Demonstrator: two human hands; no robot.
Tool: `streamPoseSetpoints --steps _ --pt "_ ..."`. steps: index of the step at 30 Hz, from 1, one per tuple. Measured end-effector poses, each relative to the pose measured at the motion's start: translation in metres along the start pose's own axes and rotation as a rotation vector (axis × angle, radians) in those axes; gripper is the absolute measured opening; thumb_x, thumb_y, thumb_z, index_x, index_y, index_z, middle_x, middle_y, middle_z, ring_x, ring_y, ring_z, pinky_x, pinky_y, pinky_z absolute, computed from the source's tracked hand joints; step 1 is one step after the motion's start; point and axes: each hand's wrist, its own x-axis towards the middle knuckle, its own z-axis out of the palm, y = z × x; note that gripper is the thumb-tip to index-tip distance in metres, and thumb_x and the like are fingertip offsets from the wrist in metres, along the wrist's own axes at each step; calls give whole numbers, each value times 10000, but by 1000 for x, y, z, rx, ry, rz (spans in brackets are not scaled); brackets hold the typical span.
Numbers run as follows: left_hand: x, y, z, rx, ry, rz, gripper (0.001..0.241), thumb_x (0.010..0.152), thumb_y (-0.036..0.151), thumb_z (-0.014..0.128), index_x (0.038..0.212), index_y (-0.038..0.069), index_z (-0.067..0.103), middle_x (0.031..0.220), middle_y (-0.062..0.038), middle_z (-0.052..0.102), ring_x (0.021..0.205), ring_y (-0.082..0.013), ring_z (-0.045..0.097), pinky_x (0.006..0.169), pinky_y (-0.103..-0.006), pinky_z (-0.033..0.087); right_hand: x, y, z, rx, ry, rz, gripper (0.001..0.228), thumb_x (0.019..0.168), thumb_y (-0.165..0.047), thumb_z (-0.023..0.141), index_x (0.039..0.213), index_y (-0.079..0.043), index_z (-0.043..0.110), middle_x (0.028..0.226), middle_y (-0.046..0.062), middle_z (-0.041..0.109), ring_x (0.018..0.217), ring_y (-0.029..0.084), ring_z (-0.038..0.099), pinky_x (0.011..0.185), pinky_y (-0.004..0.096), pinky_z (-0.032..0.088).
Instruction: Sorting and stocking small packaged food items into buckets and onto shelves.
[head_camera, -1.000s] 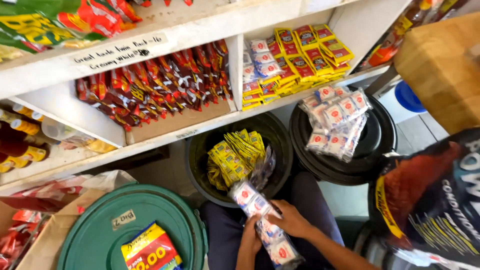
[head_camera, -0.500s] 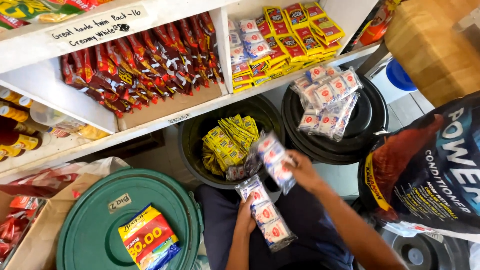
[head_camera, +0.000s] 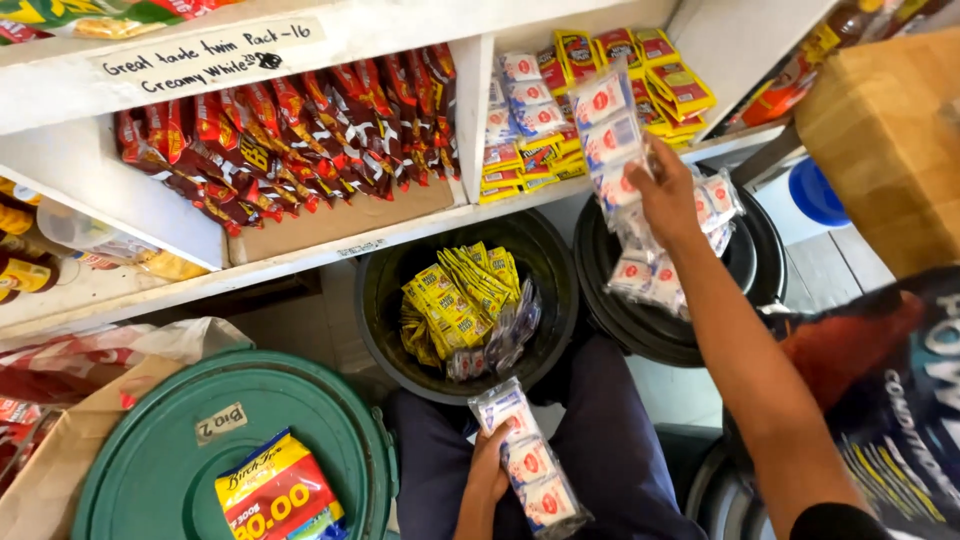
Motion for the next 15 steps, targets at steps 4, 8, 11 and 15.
streamPoseSetpoints --steps 4,8,11,15 --pt "16 -12 -19 -56 37 9 409 870 65 714 1269 65 622 1122 -95 738 1001 -239 715 882 -421 594 88 12 15 -173 -49 -137 589 1008 56 662 1571 -2 501 1227 54 633 1081 117 567 955 276 495" --pt "22 -14 -24 -66 35 23 410 886 53 724 1282 17 624 1123 -120 737 1006 -252 714 886 -414 587 157 42 30 -90 40 93 544 961 20 618 1488 -70 516 1076 32 672 929 167 626 712 346 519" --pt "29 -16 -27 -95 140 -24 385 864 39 721 1239 33 634 1084 -120 754 980 -263 733 869 -443 598 209 150 3 -337 -93 -81 504 974 -86 643 1429 -65 429 1159 71 581 1038 213 515 900 325 396" --pt "32 -14 -26 -130 130 -44 352 834 24 725 1183 24 677 1022 -131 772 918 -267 750 832 -466 610 216 186 12 -1088 77 -223 406 971 -297 711 1329 -107 690 1221 235 666 1131 504 581 952 675 387"
